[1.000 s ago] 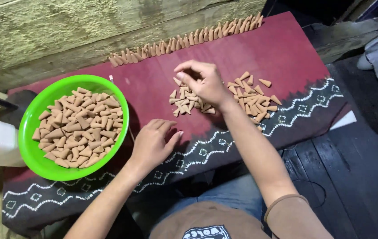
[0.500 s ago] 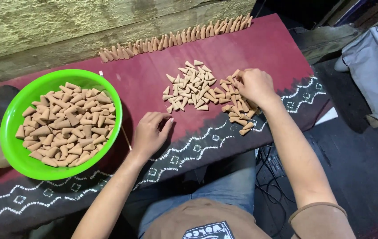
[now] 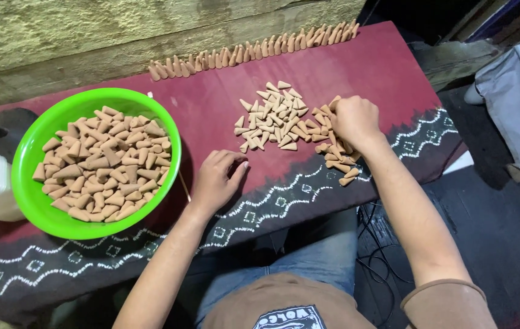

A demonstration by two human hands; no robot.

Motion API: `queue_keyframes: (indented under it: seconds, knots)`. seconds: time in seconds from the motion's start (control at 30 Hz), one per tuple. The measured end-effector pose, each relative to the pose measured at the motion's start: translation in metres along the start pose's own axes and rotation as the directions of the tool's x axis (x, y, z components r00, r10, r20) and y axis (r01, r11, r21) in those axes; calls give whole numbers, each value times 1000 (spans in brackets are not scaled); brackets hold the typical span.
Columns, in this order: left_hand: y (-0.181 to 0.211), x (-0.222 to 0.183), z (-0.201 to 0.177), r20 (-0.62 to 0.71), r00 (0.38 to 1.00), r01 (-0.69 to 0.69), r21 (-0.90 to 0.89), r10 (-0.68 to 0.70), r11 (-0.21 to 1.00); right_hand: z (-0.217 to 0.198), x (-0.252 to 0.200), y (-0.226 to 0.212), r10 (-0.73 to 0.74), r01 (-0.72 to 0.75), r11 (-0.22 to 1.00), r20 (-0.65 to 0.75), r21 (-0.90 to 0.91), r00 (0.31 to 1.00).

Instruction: Arranging small incense cones into a neat row on a table.

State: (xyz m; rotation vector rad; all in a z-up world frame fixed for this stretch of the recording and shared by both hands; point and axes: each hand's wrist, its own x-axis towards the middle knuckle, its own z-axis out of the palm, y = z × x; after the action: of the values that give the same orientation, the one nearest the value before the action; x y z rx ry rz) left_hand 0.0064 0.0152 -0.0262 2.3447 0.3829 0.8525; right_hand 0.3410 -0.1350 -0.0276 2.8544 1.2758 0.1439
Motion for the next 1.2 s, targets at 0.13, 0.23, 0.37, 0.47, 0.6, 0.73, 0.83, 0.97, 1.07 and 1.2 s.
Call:
queue_keyframes:
  seconds: [0.13,0.23,0.37,0.47,0.6,0.73,0.83,0.97,1.07,1.2]
  knots:
    - [1,-2,0,-8,1000,2,-1,-2,1000,-16,-8,2,-21,20,996,10,85,1000]
    - [0,-2,0,-10,1000,23,-9,-23,1000,-7,-10,17,-73,77,989,-33,125,997]
    - [4,-1,-1,-64,997,-53,-17,52,998,-18,-31,2,-208,331,855,-321,399,924]
    - [11,1,-1,-116,979,-167,4,166,986,-46,-63,-43,-295,470,625,-369,623,881]
    - [3,-5,19,-145,921,-348,111,362,931,-33,-88,-90,-390,357,343,-214,869,896]
    - [13,-3,8,-144,895,-401,157,423,902,-42,-93,-116,-396,307,241,-195,921,897]
    - [12,-3,6,-163,905,-370,153,392,917,-41,-92,-120,-420,305,204,-198,930,886]
    - [10,-2,7,-130,915,-363,145,382,920,-39,-92,-118,-453,229,147,-140,962,881]
    - [6,-3,7,-119,922,-353,129,368,926,-39,-89,-116,-477,158,60,-110,986,872]
    - [7,-4,6,-112,946,-301,53,306,952,-21,-86,-109,-455,31,-100,-73,995,887]
